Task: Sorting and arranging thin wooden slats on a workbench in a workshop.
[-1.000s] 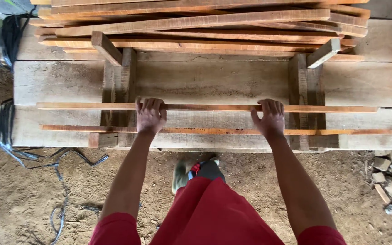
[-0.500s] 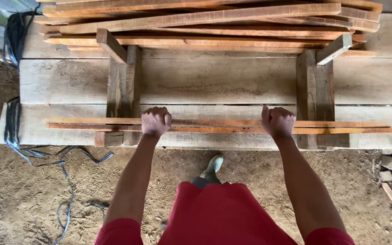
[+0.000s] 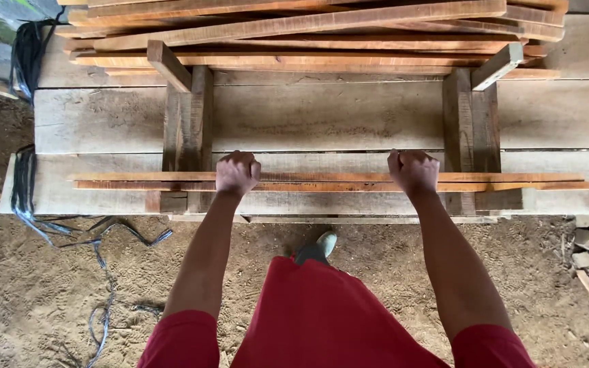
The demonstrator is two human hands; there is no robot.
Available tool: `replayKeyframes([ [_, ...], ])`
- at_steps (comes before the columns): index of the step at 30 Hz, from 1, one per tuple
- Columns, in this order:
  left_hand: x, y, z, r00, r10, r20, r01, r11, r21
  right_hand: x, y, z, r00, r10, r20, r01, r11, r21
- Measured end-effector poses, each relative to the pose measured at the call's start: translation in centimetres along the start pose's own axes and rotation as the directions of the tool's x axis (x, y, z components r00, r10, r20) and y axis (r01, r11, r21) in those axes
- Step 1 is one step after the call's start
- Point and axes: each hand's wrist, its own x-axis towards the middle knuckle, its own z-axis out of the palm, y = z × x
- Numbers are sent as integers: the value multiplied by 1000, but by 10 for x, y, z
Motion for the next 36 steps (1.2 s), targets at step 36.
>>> replayKeyframes([
  [36, 183, -87, 51, 976, 89, 199, -105, 992, 75, 214, 87, 62, 776, -47, 629, 174, 974, -142],
])
